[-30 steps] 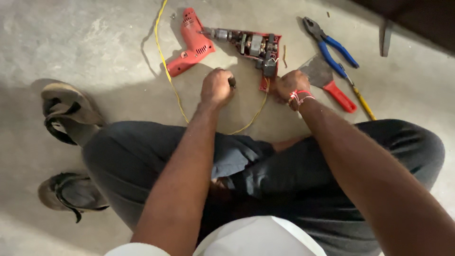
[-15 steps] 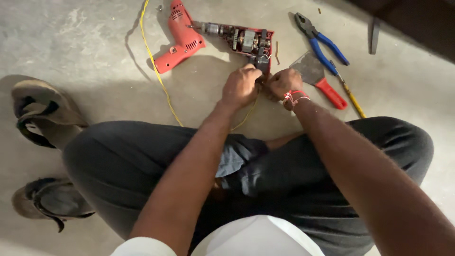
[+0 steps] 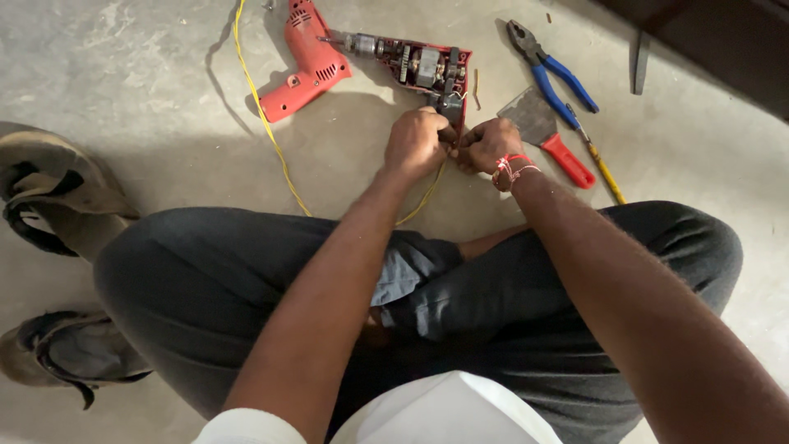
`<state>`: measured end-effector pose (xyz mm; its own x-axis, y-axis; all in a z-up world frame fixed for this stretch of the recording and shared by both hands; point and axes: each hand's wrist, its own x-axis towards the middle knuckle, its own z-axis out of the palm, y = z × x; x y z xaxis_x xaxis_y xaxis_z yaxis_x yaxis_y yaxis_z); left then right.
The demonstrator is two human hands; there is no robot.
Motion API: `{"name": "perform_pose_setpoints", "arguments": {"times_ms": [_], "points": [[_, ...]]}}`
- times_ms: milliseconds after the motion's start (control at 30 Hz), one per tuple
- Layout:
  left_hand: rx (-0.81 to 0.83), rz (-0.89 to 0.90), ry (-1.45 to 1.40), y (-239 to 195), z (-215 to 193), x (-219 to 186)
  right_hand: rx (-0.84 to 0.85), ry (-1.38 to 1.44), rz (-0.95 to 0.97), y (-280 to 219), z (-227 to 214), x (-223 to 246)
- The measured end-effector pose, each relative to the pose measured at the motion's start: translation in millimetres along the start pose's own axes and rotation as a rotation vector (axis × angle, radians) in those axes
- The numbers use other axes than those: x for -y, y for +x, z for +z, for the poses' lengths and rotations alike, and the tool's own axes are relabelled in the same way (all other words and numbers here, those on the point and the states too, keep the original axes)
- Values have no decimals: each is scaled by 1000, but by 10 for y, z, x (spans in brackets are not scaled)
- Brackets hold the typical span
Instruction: The person sits on the floor and repairs a disassembled red power drill. They use a screwdriver and pliers to adjust internal components and wires, then reattach the drill's casing.
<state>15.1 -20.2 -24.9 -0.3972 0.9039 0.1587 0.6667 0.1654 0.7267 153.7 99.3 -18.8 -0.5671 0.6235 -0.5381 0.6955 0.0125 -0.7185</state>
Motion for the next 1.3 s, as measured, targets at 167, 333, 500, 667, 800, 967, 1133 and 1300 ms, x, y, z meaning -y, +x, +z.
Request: {"name": "perform_pose_setpoints", "arguments": {"times_ms": [167,333,500,667,800,967,1133,1300], "points": [[-49,37,-80,-2,8,31,-22,-112,51,44,-6,-11],[-49,41,-54,-15,12,18,77,288,88,222,-31,-176],[-45,54,-95,1,54,71,156,387,190,326,-47,-251],[-42,26,-59,17,100,91,121,338,245,234,-102,-142],[-16,46,-87,21,64,82,210,331,233,114,-128,-18],[10,5,-78,-9,-3,12,117,289,205,32,-124,80],[30,35,42,-40,-27,-25,60,68,115,81,-112,16],[-24,-17,-18,-65,24,-72,-34,-123,56,-14,-139,83]]}}
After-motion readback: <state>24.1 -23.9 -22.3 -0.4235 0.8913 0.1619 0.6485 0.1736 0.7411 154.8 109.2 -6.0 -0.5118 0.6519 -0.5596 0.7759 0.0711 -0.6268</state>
